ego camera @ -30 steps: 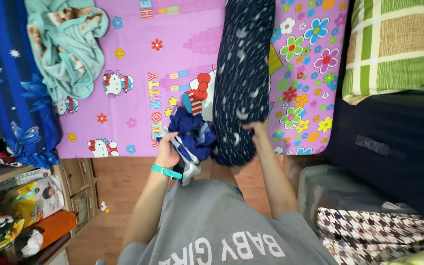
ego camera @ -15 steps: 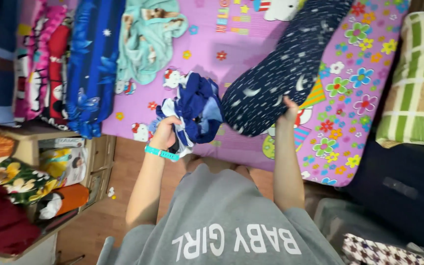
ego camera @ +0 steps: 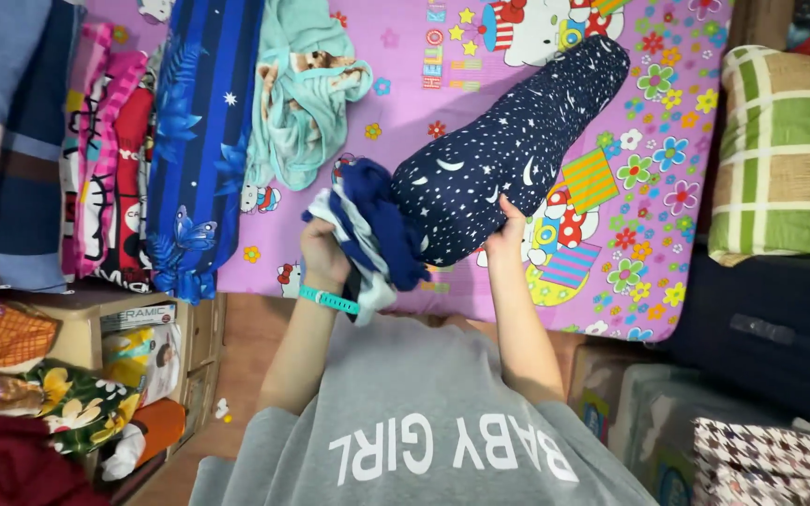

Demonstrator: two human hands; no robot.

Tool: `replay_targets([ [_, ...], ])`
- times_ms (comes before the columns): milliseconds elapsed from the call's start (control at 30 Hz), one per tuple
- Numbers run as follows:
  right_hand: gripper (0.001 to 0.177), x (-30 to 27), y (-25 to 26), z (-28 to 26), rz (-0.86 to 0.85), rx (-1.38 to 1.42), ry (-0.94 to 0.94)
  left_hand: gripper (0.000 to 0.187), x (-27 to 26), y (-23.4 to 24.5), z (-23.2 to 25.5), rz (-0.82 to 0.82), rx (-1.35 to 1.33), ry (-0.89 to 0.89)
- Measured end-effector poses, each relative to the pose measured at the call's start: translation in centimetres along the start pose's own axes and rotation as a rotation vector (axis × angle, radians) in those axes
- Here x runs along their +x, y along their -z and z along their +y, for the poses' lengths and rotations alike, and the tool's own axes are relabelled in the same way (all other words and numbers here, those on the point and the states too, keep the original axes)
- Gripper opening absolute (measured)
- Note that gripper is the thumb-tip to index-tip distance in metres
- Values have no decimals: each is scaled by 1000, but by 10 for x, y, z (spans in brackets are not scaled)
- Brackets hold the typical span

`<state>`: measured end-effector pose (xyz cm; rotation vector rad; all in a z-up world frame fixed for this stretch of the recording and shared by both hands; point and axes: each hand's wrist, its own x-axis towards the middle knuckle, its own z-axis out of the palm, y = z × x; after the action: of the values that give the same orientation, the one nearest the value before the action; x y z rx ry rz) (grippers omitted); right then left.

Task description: The person rolls a blue and white striped duvet cover around a long cylindrical pillow on a Hello Kitty bedsheet. They then place the rolled bundle aside and pick up a blue butterfly-patterned pillowcase and a striped pillow, handling them briefly.

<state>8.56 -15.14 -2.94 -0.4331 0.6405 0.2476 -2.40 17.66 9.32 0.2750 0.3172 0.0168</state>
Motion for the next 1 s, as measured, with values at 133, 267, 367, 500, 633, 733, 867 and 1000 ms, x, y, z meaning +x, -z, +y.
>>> replay_targets([
  [133,47,-9,1,-4,35,-75,-36,62,25,-4,-7,106,18,-97],
  [267,46,-4,17,-2,-49,-65,-116,55,28,-24,-31,12,107,-100],
  [367,49,18,25,3,-78,-9,-137,50,24,-33,-45,22,45,-22],
  [500,42,43,27,16,-89,-157,-82,43,22,-12,-57,161,42,-138],
  [633,42,48,14,38,-62,-162,-140,25,22,42,-61,414,176,-240],
  [733,41,43,6,51,13,-214,-201,18,19,82,-67,661,361,-391],
  [867,44,23,9,53,40,-273,-193,21,-5,96,-89,803,194,-363],
  [1000,48,34,-2,58,3,-237,-161,26,-31,87,-87,736,224,-250],
])
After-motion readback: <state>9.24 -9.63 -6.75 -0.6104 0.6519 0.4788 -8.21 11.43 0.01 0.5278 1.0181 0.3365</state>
